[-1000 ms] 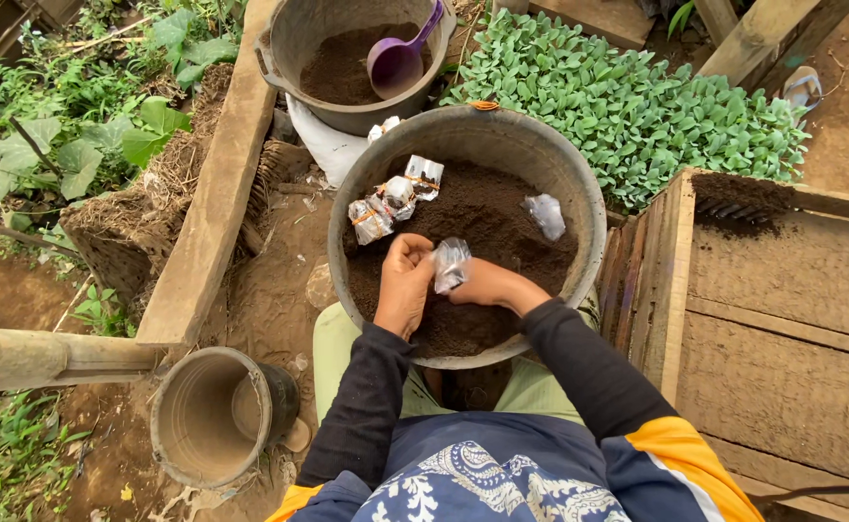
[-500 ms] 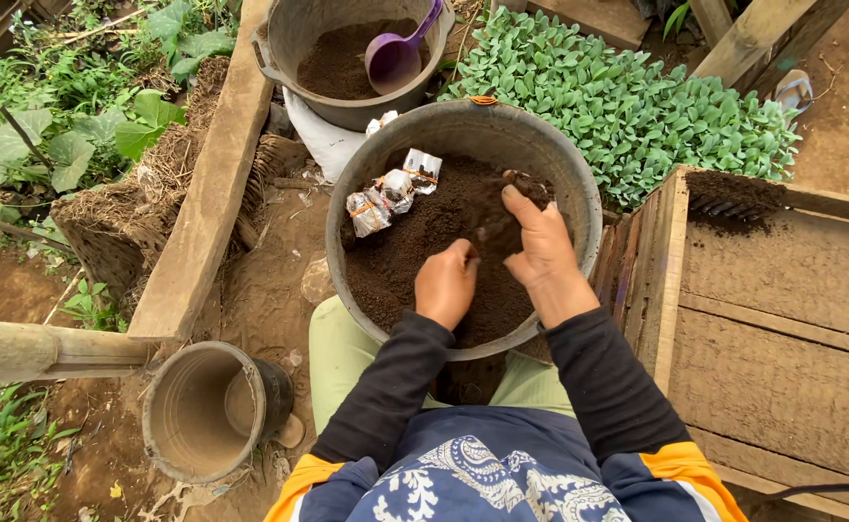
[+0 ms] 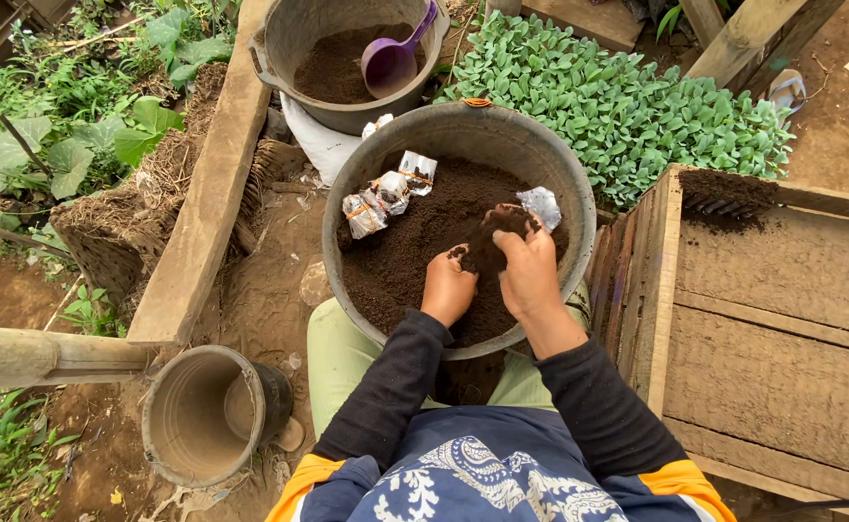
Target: The person sits on the ground and repeatedly scoops soil from a bucket, wraps it in small plastic bags, and places the bundles into a wooden tray. The process is repeated multiple times with consistent hand movements.
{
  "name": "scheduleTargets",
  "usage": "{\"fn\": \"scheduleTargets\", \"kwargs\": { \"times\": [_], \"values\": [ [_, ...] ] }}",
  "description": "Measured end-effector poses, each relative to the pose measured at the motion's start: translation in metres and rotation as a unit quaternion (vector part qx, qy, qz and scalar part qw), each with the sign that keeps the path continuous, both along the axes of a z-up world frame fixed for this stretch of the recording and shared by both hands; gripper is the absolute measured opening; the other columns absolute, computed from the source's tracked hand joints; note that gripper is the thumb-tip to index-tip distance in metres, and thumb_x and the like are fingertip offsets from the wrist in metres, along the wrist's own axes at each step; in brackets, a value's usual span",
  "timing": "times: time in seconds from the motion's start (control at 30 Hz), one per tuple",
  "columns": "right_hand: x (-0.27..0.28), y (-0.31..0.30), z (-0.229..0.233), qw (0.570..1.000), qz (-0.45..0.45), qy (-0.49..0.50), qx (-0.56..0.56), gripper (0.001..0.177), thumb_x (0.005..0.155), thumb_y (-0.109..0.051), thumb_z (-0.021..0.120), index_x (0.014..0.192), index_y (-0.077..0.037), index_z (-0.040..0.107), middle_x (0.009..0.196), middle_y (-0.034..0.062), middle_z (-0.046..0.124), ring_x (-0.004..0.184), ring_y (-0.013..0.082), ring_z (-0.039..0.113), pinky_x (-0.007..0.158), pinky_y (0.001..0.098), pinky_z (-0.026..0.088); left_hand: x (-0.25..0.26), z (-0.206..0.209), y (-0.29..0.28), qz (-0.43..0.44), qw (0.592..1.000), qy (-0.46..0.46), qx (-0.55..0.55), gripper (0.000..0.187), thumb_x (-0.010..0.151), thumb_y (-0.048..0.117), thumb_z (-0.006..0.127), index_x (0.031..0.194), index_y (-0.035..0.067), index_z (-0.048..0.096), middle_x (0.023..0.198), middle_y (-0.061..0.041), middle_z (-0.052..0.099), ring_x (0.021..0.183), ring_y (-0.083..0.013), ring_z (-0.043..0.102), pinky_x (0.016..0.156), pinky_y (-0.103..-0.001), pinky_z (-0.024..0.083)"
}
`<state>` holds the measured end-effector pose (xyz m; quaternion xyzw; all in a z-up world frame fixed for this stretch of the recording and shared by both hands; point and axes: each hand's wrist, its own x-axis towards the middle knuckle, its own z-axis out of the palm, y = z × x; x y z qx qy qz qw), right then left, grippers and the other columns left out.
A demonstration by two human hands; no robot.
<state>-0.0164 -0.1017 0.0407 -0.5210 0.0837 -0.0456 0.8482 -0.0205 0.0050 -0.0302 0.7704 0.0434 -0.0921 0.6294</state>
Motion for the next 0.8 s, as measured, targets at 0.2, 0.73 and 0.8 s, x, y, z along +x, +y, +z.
{"fn": "scheduleTargets", "kwargs": {
  "times": [0.2, 0.73, 0.8],
  "values": [
    [-0.032, -0.007, 0.049, 0.933, -0.002, -0.080, -0.350, 0.027, 0.077, 0.006, 0.053, 0.098, -0.002, 0.068, 0.091, 0.0155, 0.067, 0.089, 0.0256, 0.065, 0.080, 0.0373, 0.052, 0.002, -0.019, -0.009, 0.004, 0.992, 0.010, -0.127, 0.019, 0.080, 0.001, 0.050, 0.077, 0.004, 0.068, 0.042, -0.009, 0.051, 0.044, -0.0132, 0.052, 0.049, -0.023, 0.046],
    [-0.036, -0.022, 0.076, 0.821, 0.216, -0.004, -0.529, 0.026, 0.082, -0.011, 0.066, 0.108, -0.009, 0.064, 0.090, 0.0154, 0.070, 0.083, 0.0253, 0.069, 0.075, 0.0378, 0.055, 0.007, 0.054, 0.016, 0.116, 0.915, 0.200, -0.330, 0.044, 0.099, 0.034, 0.039, 0.084, -0.001, 0.061, 0.061, -0.010, 0.049, 0.048, -0.0168, 0.047, 0.039, -0.025, 0.037],
    [-0.031, -0.029, 0.082, 0.658, 0.278, 0.081, -0.695, 0.029, 0.089, -0.019, 0.055, 0.114, -0.005, 0.061, 0.098, 0.0176, 0.068, 0.095, 0.0317, 0.065, 0.083, 0.0440, 0.052, 0.009, 0.042, 0.020, 0.104, 0.851, 0.199, -0.475, 0.050, 0.098, 0.043, 0.039, 0.065, 0.007, 0.052, 0.049, -0.009, 0.037, 0.038, -0.0195, 0.041, 0.037, -0.024, 0.028]
  ]
}}
